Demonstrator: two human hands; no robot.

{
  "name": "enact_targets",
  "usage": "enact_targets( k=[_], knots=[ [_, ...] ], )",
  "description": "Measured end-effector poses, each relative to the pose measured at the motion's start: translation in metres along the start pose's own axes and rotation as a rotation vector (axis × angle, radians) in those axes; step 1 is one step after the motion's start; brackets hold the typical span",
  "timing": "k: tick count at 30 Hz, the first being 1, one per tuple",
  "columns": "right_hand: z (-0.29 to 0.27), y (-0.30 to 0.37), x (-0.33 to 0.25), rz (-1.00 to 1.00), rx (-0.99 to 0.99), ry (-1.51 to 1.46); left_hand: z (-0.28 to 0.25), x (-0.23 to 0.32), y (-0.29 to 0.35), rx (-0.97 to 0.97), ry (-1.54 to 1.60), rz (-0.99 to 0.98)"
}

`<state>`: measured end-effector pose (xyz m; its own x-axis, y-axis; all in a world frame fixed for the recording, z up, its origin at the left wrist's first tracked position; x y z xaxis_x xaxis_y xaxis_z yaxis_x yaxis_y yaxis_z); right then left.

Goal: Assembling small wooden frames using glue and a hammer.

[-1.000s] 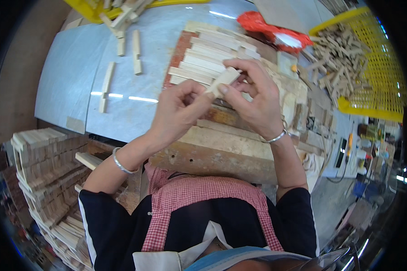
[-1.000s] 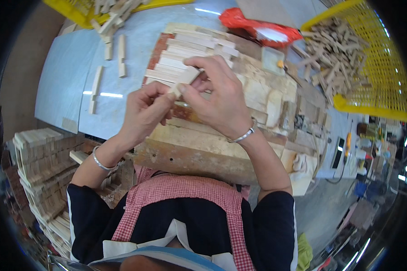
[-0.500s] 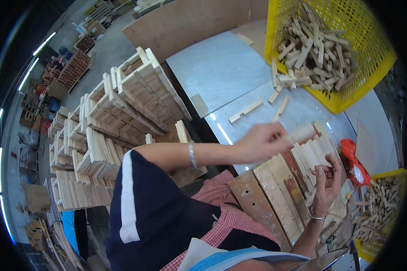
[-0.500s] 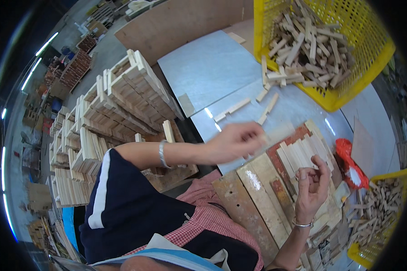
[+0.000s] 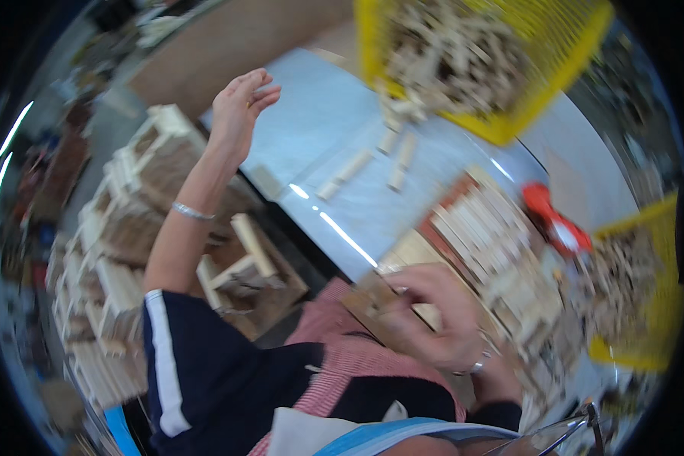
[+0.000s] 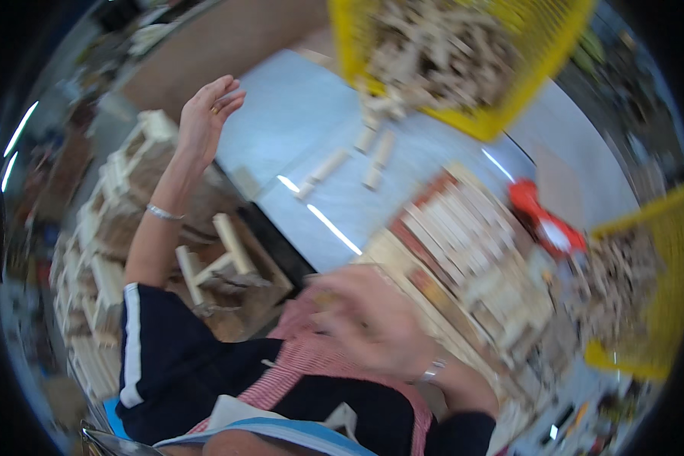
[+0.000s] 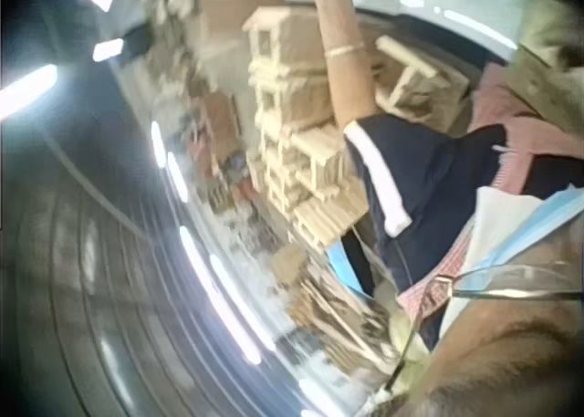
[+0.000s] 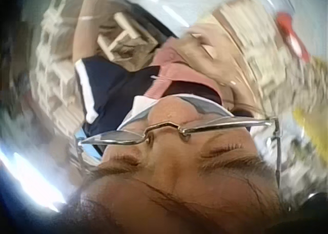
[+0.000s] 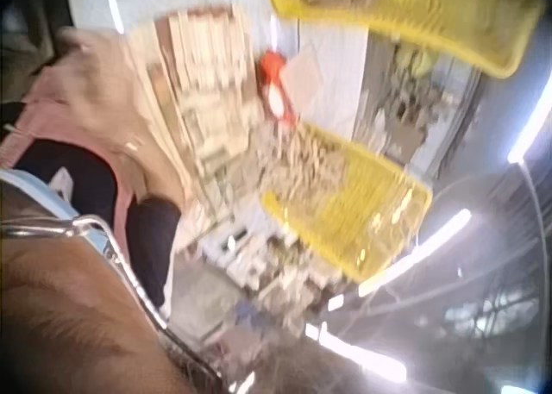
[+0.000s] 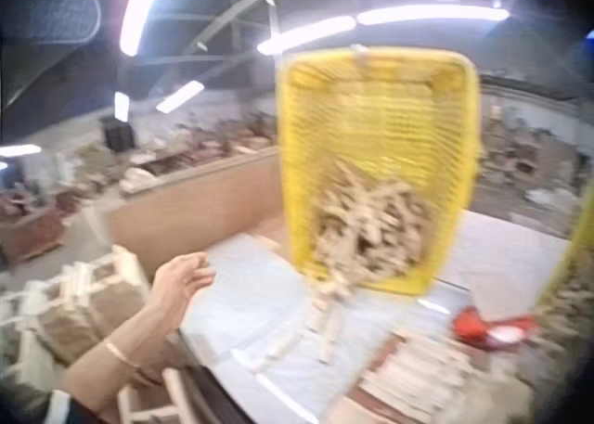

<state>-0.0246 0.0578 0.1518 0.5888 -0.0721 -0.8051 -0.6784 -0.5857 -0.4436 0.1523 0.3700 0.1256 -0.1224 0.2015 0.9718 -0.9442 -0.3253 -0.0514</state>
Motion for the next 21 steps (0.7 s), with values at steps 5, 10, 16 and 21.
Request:
enact_targets(
  k=[5, 10, 16, 21],
  knots=[
    [0.05, -0.015, -0.054, -0.131, -0.142, -0.415, 0.064, -0.106, 0.027, -0.462, -0.676, -0.174],
    [0.034, -0.005, -0.044, -0.098, -0.06, -0.374, 0.07, -0.176, 0.019, -0.394, -1.349, 0.251],
    [0.003, 0.025, -0.026, -0.011, -0.181, -0.326, 0.073, -0.198, -0.002, -0.466, -1.059, -0.235],
    [-0.038, 0.059, 0.029, 0.453, 0.112, -0.188, 0.069, -0.172, 0.024, -0.549, -0.19, -0.623]
  ],
)
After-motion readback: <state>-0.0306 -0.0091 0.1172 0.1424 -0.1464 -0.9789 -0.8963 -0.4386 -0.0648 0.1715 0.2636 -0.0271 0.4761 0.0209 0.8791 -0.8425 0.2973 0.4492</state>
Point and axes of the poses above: each hand's wrist, its own y-axis away from the middle knuckle, its own z-axis out of the palm, x = y × z, the point moved 5 cm from there along -y, towards the middle knuckle, and after that the axes turned 5 degrees about -z, right-handed, at the moved point
